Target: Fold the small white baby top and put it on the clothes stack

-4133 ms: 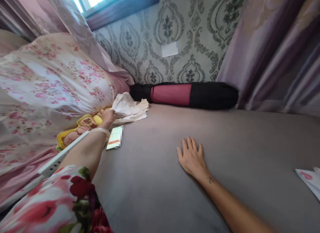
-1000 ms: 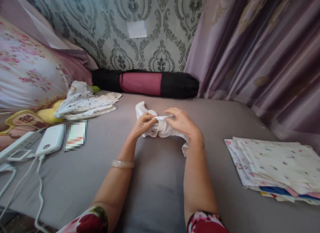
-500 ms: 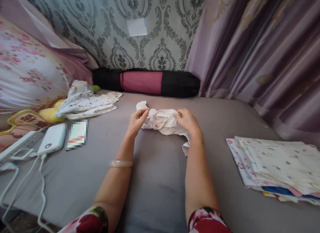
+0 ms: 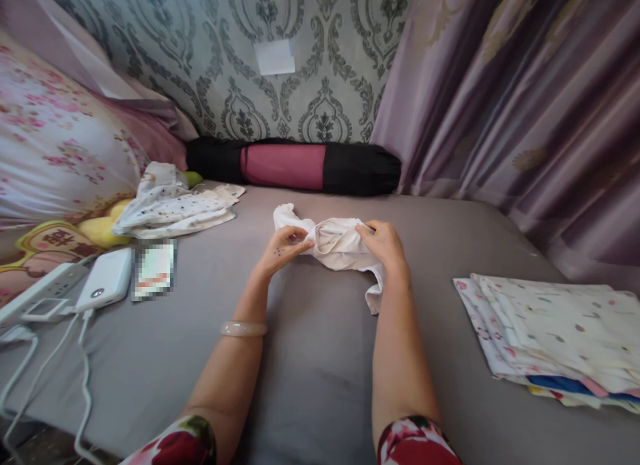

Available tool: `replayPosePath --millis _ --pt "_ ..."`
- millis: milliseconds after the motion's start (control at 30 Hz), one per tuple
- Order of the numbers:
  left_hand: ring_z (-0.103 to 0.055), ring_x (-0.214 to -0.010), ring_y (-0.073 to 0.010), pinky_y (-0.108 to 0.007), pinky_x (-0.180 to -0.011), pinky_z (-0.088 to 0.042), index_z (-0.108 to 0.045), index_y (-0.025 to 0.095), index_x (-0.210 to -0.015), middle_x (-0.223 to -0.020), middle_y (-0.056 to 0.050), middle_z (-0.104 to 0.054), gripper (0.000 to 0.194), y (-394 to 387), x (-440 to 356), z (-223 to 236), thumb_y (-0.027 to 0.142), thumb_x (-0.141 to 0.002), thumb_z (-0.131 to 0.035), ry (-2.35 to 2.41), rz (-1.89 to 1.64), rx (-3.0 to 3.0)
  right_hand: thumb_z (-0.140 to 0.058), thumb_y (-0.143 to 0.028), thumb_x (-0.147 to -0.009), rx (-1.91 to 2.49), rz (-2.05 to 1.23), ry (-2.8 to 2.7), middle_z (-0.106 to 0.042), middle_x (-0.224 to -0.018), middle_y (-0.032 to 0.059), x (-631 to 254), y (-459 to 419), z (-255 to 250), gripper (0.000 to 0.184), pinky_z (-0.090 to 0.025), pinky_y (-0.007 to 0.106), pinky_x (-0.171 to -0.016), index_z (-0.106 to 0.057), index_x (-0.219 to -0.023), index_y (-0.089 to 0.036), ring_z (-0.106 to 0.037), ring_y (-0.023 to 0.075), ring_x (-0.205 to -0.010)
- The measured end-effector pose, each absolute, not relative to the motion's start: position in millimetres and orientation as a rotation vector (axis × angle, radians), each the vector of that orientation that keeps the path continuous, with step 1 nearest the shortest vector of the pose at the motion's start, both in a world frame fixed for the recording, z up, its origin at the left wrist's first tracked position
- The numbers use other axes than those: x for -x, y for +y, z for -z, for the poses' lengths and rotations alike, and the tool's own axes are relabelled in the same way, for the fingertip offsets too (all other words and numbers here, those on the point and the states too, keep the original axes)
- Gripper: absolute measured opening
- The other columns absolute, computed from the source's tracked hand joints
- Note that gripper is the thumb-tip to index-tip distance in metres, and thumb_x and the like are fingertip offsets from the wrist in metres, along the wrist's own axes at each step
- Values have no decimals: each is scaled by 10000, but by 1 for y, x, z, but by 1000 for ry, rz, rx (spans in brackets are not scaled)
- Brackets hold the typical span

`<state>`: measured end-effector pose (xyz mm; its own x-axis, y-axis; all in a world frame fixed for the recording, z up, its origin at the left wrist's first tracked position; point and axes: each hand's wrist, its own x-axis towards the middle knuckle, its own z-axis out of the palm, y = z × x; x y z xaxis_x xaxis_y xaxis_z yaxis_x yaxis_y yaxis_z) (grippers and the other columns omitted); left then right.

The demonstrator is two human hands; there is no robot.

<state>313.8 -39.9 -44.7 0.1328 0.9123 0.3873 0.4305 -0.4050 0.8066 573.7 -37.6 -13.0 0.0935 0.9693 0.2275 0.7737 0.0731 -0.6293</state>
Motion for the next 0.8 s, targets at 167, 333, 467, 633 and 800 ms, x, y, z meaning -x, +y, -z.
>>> replayPosePath --millis 167,333,467,633,800 --pt "-573 -794 -170 -310 -791 -455 -726 199 -860 -829 -36 -677 160 -40 -312 45 329 -767 -724 1312 -1188 -2027 -574 -450 -825 1767 -394 -1660 -740 -941 62 -576 -36 15 346 -478 317 -790 -747 -950 -178 -660 226 -886" --pt "-581 -784 -173 -317 -799 -457 -747 202 -831 -837 -56 -674 144 -40 -313 48 318 -818 -663 1381 -1254 -2015 -564 -456 -835 1739 -391 -1669 -737 -954 62 -575 -37 16 357 -474 313 -800 -744 -957 -173 -656 222 -893" --pt "-592 -804 -177 -314 -801 -463 -742 203 -803 -835 -54 -673 162 -38 -310 47 342 -807 -661 1415 -1383 -1923 -559 -431 -849 1696 -336 -1719 -730 -992 65 -570 -40 10 328 -465 308 -828 -743 -956 -180 -643 219 -933" --pt "-596 -757 -165 -288 -740 -456 -720 176 -812 -786 -37 -671 203 -36 -301 33 353 -808 -620 1396 -1489 -1728 -524 -448 -879 1648 -324 -1748 -724 -1014 53 -562 -51 -2 338 -458 294 -803 -730 -1000 -208 -636 207 -914" --pt "-582 -743 -157 -263 -693 -436 -688 169 -837 -776 -31 -669 225 -40 -290 -1 362 -826 -573 1350 -1558 -1728 -473 -523 -907 1649 -201 -1784 -721 -894 33 -556 -67 -16 397 -437 284 -713 -694 -1097 -254 -623 200 -772"
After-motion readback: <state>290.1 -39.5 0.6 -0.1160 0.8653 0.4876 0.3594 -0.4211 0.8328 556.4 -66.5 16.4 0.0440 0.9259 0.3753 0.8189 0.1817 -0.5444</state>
